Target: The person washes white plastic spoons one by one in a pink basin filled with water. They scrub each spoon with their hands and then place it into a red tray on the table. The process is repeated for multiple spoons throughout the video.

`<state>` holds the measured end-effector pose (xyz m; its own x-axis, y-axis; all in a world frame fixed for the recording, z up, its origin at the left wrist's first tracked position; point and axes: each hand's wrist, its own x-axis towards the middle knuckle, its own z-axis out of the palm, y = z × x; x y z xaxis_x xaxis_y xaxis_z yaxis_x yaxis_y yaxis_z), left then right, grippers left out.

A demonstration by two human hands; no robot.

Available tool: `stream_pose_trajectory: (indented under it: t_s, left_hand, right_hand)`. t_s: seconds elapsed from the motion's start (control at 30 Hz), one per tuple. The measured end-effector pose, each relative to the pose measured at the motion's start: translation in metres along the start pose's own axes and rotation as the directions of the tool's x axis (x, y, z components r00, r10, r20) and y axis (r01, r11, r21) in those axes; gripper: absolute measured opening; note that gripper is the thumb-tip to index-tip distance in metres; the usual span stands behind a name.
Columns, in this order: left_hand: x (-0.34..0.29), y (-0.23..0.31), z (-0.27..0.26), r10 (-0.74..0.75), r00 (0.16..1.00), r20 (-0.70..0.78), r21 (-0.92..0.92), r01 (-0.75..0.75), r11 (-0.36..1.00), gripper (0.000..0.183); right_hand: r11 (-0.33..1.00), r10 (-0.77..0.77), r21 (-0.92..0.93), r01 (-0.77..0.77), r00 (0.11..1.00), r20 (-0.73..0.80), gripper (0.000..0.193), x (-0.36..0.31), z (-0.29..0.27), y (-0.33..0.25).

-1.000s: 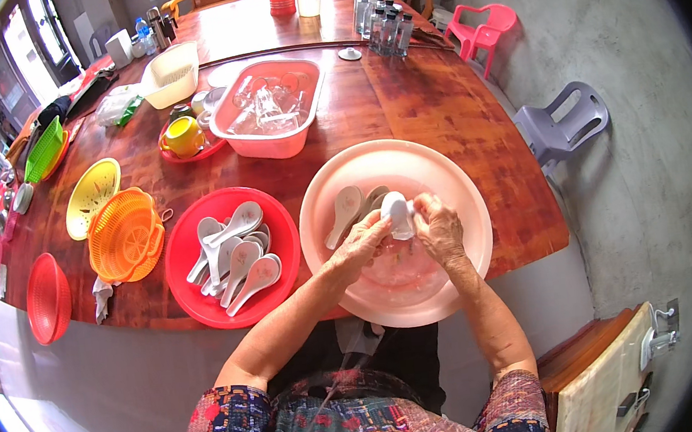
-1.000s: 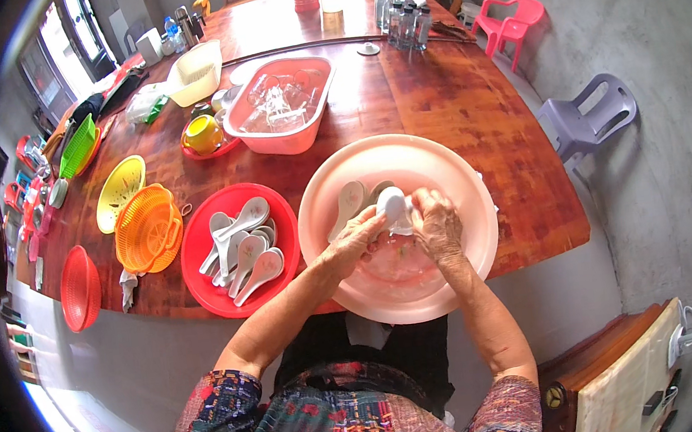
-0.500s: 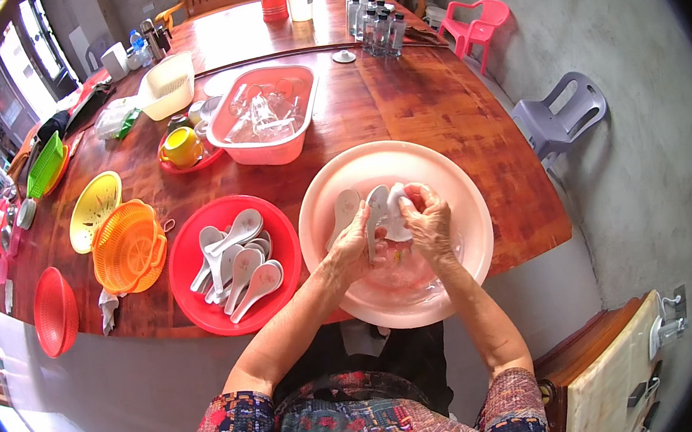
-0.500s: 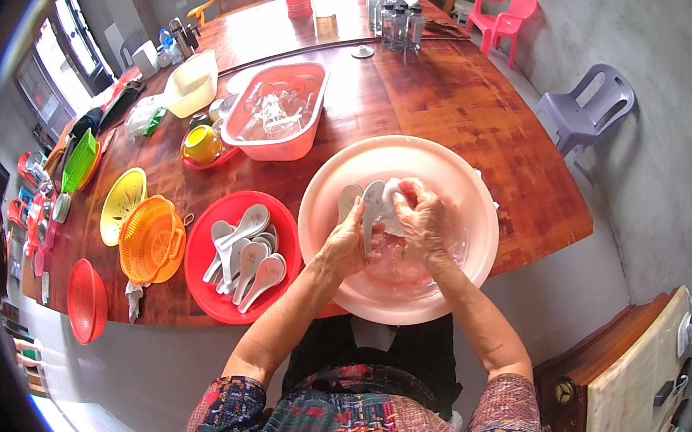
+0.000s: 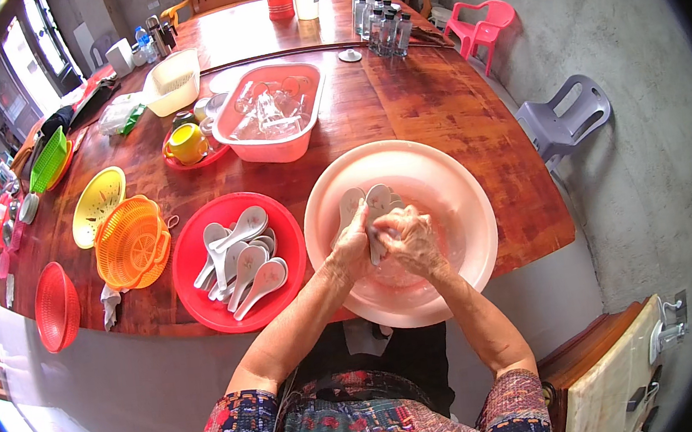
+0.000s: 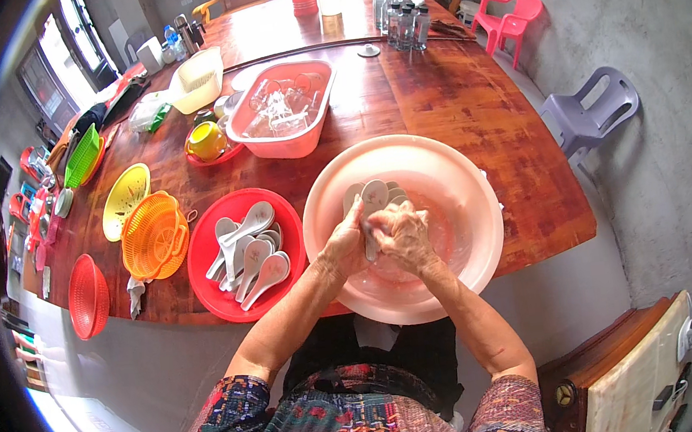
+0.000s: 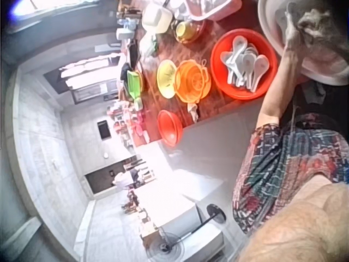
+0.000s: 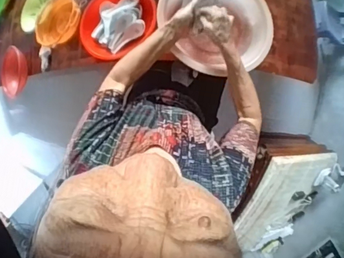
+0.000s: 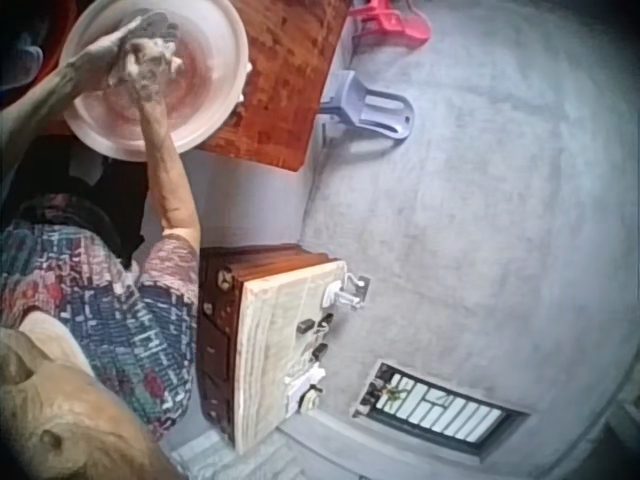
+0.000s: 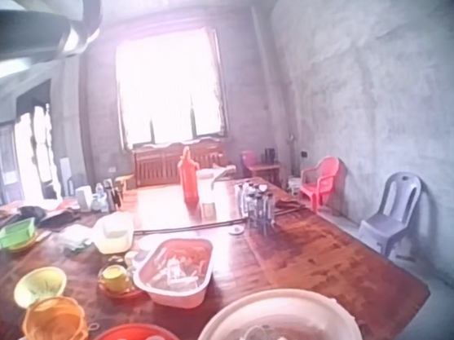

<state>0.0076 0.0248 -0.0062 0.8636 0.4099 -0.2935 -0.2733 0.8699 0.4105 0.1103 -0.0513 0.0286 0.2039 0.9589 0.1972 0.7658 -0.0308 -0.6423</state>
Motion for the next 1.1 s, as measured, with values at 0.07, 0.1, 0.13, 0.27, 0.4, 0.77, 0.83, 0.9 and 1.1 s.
stream_pose_trajectory:
  t_s: [0.07, 0.1, 0.13, 0.27, 0.4, 0.77, 0.83, 0.9, 1.1]
  left_hand:
    - [0.002, -0.001, -0.001, 0.053, 0.997, -0.064, 0.022, -0.052, 0.998, 0.049]
    - [0.002, -0.003, -0.001, 0.096, 0.988, -0.124, 0.083, -0.086, 0.993, 0.049]
    - [0.003, -0.002, -0.001, 0.148, 0.972, -0.180, 0.146, -0.122, 0.982, 0.049]
    - [0.005, 0.000, -0.004, 0.144, 0.937, -0.319, 0.339, -0.029, 0.940, 0.043]
    - [0.014, -0.006, -0.017, 0.144, 0.957, -0.251, 0.324, -0.057, 0.944, 0.037]
    - [0.020, -0.011, -0.040, 0.144, 0.990, 0.002, 0.283, -0.139, 0.949, 0.037]
    - [0.011, -0.013, -0.017, 0.142, 0.990, -0.020, 0.099, -0.139, 0.985, 0.037]
    - [0.017, -0.016, -0.014, 0.108, 0.993, -0.036, 0.047, -0.107, 0.993, 0.036]
    - [0.032, -0.016, -0.044, 0.156, 0.983, -0.094, 0.014, -0.156, 0.988, 0.031]
  right_hand:
    - [0.982, -0.152, -0.117, 0.150, 0.988, -0.010, 0.015, -0.013, 0.000, -0.004]
    - [0.978, -0.166, -0.113, 0.173, 0.984, 0.071, 0.014, -0.020, -0.001, -0.003]
    - [0.974, -0.184, -0.107, 0.201, 0.971, 0.151, 0.013, -0.024, -0.003, -0.004]
    - [0.806, 0.177, -0.590, 0.044, 0.933, 0.312, 0.013, -0.038, 0.004, 0.037]
    - [0.920, 0.216, -0.392, 0.029, 0.796, 0.565, 0.016, -0.039, -0.005, 0.054]
    - [0.999, -0.022, 0.032, 0.034, 0.948, -0.318, 0.020, 0.026, 0.019, 0.006]
    - [0.996, -0.084, -0.007, 0.086, 0.942, -0.324, 0.017, 0.023, 0.024, 0.012]
    - [0.993, -0.118, -0.055, 0.107, 0.949, -0.294, 0.014, 0.018, 0.022, 0.013]
    - [0.974, -0.219, -0.067, 0.217, 0.976, -0.015, 0.012, -0.002, 0.012, 0.001]
